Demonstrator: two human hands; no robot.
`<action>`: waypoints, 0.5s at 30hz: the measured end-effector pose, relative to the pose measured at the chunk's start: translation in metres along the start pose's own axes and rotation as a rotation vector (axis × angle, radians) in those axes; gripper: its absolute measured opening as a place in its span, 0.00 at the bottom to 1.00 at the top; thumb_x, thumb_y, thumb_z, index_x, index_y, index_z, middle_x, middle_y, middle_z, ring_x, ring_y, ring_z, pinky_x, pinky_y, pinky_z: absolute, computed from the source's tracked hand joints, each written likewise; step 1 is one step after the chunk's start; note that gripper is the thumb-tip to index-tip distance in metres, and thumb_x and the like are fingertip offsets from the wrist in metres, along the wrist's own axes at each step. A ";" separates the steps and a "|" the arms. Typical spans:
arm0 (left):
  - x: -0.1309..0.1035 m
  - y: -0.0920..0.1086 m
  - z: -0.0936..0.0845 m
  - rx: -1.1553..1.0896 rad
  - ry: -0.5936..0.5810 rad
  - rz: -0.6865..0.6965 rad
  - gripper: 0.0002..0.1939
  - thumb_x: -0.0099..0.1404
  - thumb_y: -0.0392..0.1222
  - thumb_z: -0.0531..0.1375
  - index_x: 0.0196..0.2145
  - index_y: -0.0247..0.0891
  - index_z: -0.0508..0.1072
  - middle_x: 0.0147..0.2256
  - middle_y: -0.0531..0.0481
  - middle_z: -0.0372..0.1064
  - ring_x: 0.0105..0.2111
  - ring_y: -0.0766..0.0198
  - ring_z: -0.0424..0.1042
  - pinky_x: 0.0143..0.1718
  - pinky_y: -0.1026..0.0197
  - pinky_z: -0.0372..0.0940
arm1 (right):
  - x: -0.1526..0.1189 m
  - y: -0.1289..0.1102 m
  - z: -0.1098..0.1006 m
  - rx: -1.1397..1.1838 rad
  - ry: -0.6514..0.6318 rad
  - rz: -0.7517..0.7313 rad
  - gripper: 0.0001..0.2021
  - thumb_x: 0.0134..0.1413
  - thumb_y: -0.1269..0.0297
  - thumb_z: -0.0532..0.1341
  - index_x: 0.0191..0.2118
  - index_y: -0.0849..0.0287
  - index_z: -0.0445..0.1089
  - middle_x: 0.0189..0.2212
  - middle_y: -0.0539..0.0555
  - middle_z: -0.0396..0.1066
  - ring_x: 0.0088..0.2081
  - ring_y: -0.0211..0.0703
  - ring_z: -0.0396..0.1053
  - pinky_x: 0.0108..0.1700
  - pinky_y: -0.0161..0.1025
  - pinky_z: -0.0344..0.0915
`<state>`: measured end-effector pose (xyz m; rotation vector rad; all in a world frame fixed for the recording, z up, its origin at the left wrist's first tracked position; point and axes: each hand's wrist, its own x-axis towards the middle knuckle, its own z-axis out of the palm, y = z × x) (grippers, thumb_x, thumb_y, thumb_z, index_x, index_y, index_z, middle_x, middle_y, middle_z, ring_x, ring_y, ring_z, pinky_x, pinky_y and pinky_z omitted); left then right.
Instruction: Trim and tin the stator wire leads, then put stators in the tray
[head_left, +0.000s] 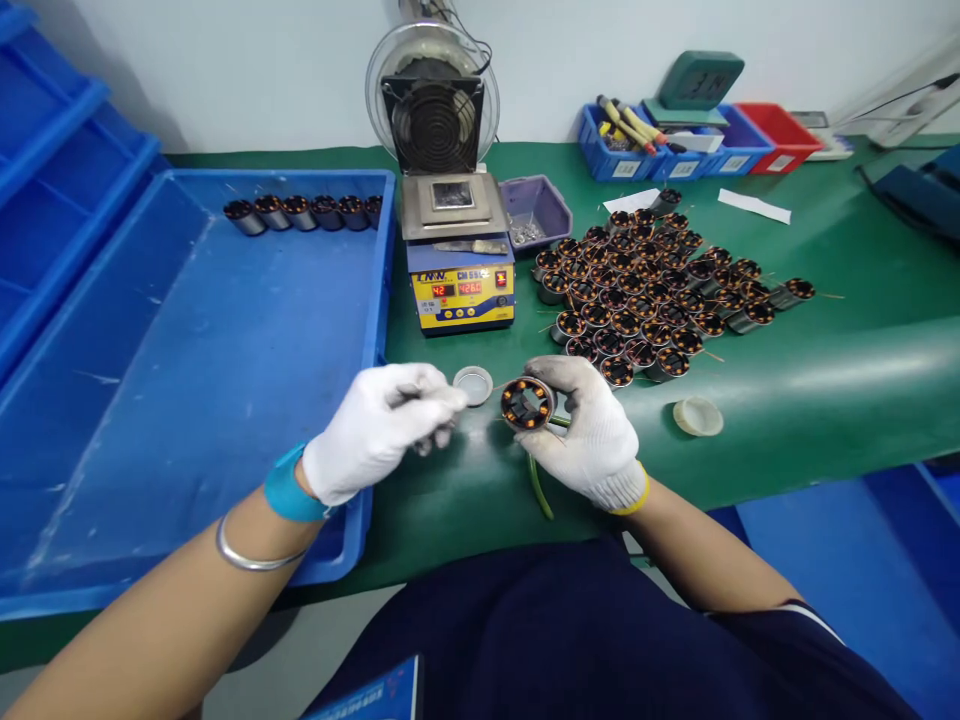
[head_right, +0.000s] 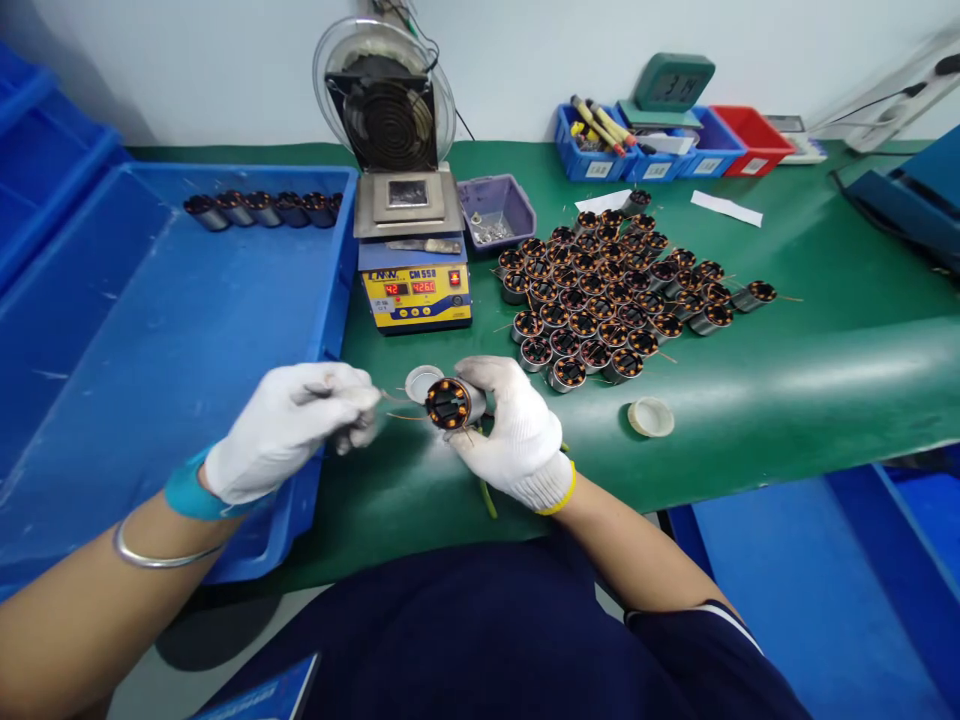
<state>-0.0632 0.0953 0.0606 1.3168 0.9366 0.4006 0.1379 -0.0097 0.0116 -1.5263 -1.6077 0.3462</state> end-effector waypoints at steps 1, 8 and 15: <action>0.001 0.000 -0.001 -0.022 0.063 0.021 0.19 0.59 0.55 0.67 0.22 0.39 0.70 0.19 0.51 0.68 0.17 0.66 0.64 0.18 0.64 0.61 | 0.001 0.000 0.000 -0.001 -0.001 0.001 0.20 0.54 0.62 0.68 0.52 0.56 0.66 0.48 0.59 0.74 0.49 0.51 0.76 0.48 0.47 0.77; 0.005 -0.009 0.014 0.061 0.144 0.145 0.14 0.63 0.48 0.65 0.24 0.39 0.71 0.21 0.54 0.68 0.19 0.69 0.64 0.24 0.64 0.64 | -0.001 -0.005 0.006 0.034 -0.093 0.041 0.23 0.48 0.63 0.67 0.52 0.57 0.67 0.50 0.60 0.75 0.50 0.51 0.77 0.49 0.47 0.77; 0.021 -0.016 -0.006 -0.146 0.477 0.203 0.17 0.61 0.53 0.69 0.27 0.38 0.71 0.23 0.53 0.72 0.20 0.68 0.70 0.23 0.65 0.67 | 0.026 0.003 0.008 -0.269 -0.418 0.477 0.27 0.43 0.63 0.68 0.54 0.54 0.72 0.51 0.56 0.77 0.52 0.59 0.76 0.50 0.54 0.75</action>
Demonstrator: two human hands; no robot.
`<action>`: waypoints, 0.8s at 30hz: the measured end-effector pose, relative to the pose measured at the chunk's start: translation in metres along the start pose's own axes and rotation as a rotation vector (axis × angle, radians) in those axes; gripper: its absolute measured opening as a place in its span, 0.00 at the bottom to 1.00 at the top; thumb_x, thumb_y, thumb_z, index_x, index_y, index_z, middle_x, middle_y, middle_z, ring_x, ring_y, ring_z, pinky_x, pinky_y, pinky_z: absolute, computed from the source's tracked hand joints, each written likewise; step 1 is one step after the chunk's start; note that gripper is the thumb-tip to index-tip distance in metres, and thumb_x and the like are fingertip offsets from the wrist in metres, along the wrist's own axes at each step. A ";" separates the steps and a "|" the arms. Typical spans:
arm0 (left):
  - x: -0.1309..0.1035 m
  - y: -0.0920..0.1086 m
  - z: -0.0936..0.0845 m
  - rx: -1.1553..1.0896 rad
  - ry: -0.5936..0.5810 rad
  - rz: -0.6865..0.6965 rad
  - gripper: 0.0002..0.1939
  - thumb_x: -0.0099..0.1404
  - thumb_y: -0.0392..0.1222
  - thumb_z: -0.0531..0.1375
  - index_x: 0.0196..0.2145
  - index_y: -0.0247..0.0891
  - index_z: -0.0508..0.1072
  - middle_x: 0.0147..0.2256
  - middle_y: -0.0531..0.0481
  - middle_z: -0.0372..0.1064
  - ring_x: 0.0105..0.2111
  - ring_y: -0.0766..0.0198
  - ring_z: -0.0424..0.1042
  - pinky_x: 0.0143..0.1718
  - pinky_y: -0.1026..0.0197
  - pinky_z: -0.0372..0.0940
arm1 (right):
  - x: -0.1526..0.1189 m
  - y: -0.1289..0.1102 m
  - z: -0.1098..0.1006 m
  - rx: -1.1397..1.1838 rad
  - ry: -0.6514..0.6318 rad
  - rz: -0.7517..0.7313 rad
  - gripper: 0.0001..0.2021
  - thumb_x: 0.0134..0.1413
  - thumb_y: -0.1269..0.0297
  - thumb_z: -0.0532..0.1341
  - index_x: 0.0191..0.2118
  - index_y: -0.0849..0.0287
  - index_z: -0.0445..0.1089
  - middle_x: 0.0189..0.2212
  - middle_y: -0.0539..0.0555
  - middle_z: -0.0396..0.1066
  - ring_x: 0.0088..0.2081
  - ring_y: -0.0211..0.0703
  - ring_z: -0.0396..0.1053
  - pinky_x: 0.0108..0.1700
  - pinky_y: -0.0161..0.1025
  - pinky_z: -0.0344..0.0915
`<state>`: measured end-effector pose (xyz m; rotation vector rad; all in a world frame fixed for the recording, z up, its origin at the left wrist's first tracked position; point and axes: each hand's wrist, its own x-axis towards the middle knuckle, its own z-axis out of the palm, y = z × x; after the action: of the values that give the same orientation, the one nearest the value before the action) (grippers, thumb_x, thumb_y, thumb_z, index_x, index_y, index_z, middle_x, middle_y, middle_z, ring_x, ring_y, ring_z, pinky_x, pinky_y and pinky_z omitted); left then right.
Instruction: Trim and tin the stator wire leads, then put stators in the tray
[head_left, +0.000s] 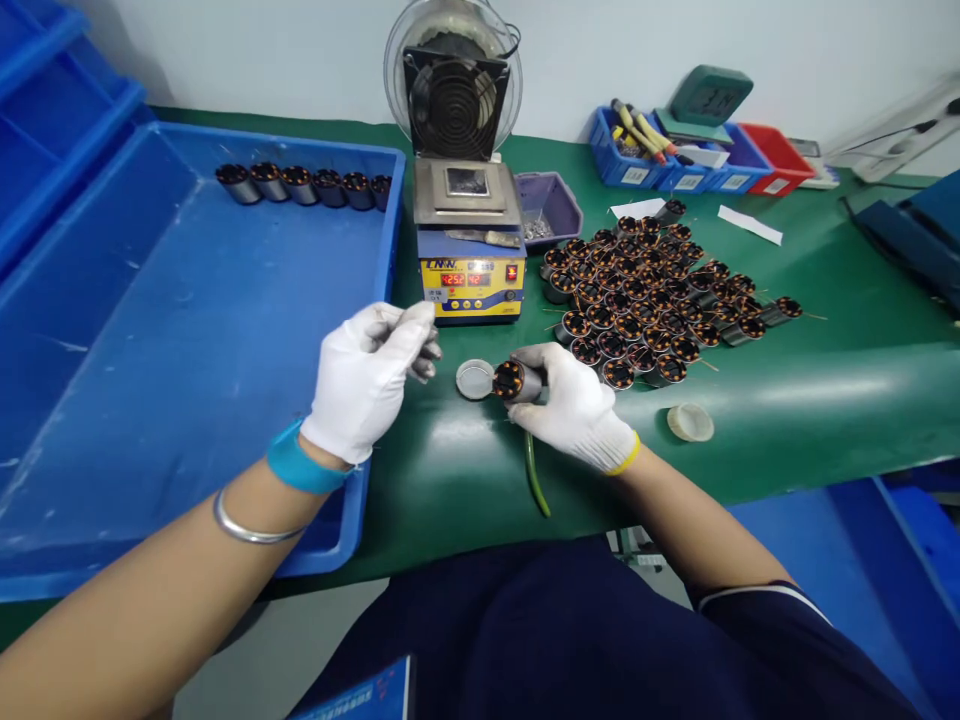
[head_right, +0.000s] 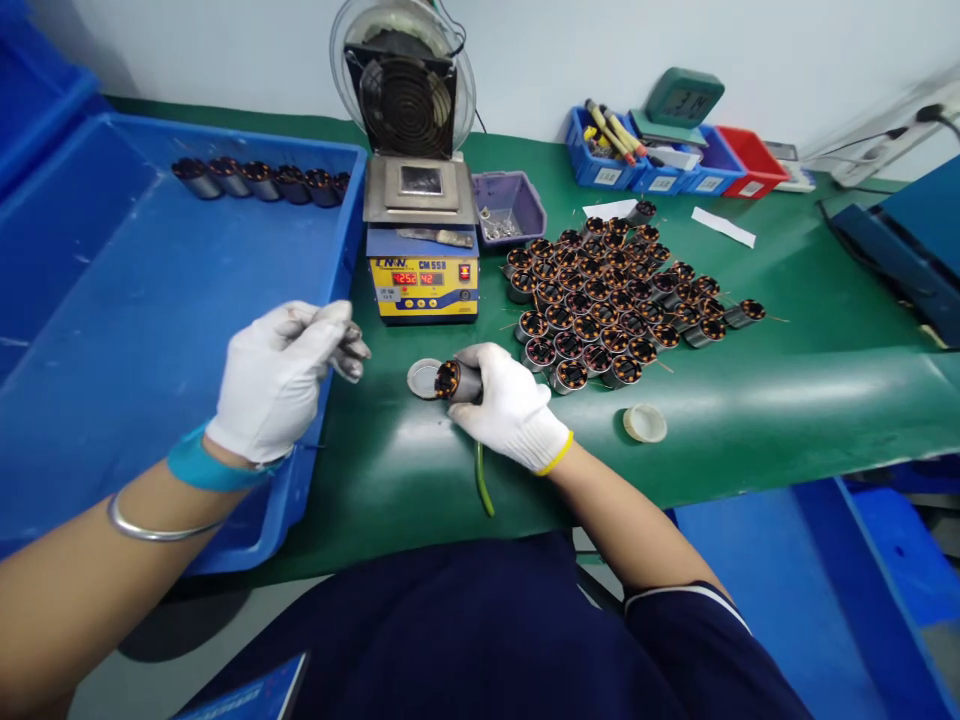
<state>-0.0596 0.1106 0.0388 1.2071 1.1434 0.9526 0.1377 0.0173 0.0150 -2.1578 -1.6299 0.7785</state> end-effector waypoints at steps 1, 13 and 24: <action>0.002 -0.002 0.000 -0.001 -0.012 -0.009 0.18 0.61 0.53 0.69 0.28 0.37 0.71 0.24 0.52 0.72 0.20 0.68 0.71 0.24 0.65 0.68 | 0.005 0.000 -0.001 -0.069 -0.046 0.024 0.28 0.43 0.63 0.69 0.54 0.53 0.72 0.51 0.56 0.77 0.52 0.61 0.76 0.50 0.56 0.75; 0.002 -0.013 0.002 0.002 -0.113 -0.022 0.15 0.63 0.50 0.67 0.27 0.37 0.72 0.26 0.51 0.73 0.25 0.65 0.72 0.30 0.61 0.69 | 0.020 0.003 -0.002 -0.182 -0.059 -0.150 0.27 0.49 0.62 0.70 0.57 0.57 0.73 0.50 0.57 0.76 0.51 0.56 0.74 0.53 0.49 0.73; 0.005 -0.008 0.003 0.034 -0.055 -0.052 0.17 0.62 0.54 0.69 0.30 0.37 0.74 0.28 0.50 0.75 0.26 0.64 0.73 0.31 0.61 0.70 | 0.036 -0.022 -0.006 -0.702 -0.142 -0.517 0.16 0.68 0.69 0.54 0.52 0.55 0.76 0.50 0.63 0.74 0.44 0.58 0.69 0.42 0.52 0.66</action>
<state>-0.0563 0.1142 0.0305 1.2178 1.1460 0.8592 0.1313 0.0584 0.0235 -1.9147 -2.6836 0.2116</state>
